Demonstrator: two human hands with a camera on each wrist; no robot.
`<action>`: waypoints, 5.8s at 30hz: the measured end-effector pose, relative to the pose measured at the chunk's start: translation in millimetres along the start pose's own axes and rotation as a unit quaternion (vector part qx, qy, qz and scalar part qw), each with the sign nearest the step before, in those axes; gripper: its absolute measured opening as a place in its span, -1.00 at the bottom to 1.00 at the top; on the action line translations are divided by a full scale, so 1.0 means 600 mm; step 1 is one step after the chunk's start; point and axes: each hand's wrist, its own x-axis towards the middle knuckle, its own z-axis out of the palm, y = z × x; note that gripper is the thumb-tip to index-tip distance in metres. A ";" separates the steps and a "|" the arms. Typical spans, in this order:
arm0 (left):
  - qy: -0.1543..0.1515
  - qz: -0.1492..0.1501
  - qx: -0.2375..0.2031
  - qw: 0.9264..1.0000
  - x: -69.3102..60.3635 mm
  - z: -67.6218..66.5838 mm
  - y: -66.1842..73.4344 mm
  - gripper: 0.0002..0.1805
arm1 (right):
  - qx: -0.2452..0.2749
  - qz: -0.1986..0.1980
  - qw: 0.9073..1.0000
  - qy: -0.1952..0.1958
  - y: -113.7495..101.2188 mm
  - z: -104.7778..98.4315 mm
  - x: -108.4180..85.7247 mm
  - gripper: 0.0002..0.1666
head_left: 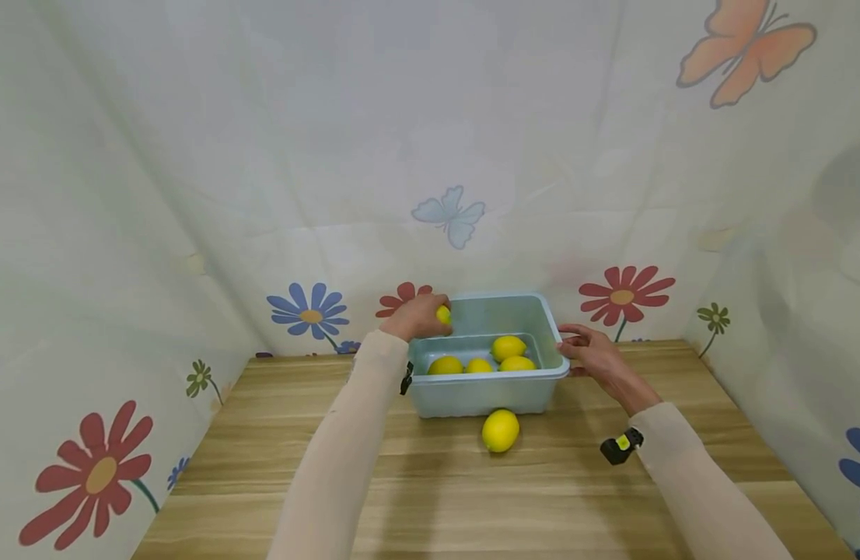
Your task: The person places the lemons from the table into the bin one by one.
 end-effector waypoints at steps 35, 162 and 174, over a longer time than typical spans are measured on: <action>0.014 0.052 0.022 0.998 -0.024 -0.016 0.013 -0.54 | 0.000 0.010 1.000 -0.005 -0.001 -0.001 -0.002 -0.33; -0.040 0.235 0.142 0.961 -0.159 0.285 0.092 -0.47 | 0.008 0.004 1.000 -0.009 0.004 -0.002 0.000 -0.34; -0.072 0.245 0.146 0.956 -0.159 0.278 0.096 -0.57 | 0.010 0.002 1.000 -0.009 0.003 -0.003 0.001 -0.35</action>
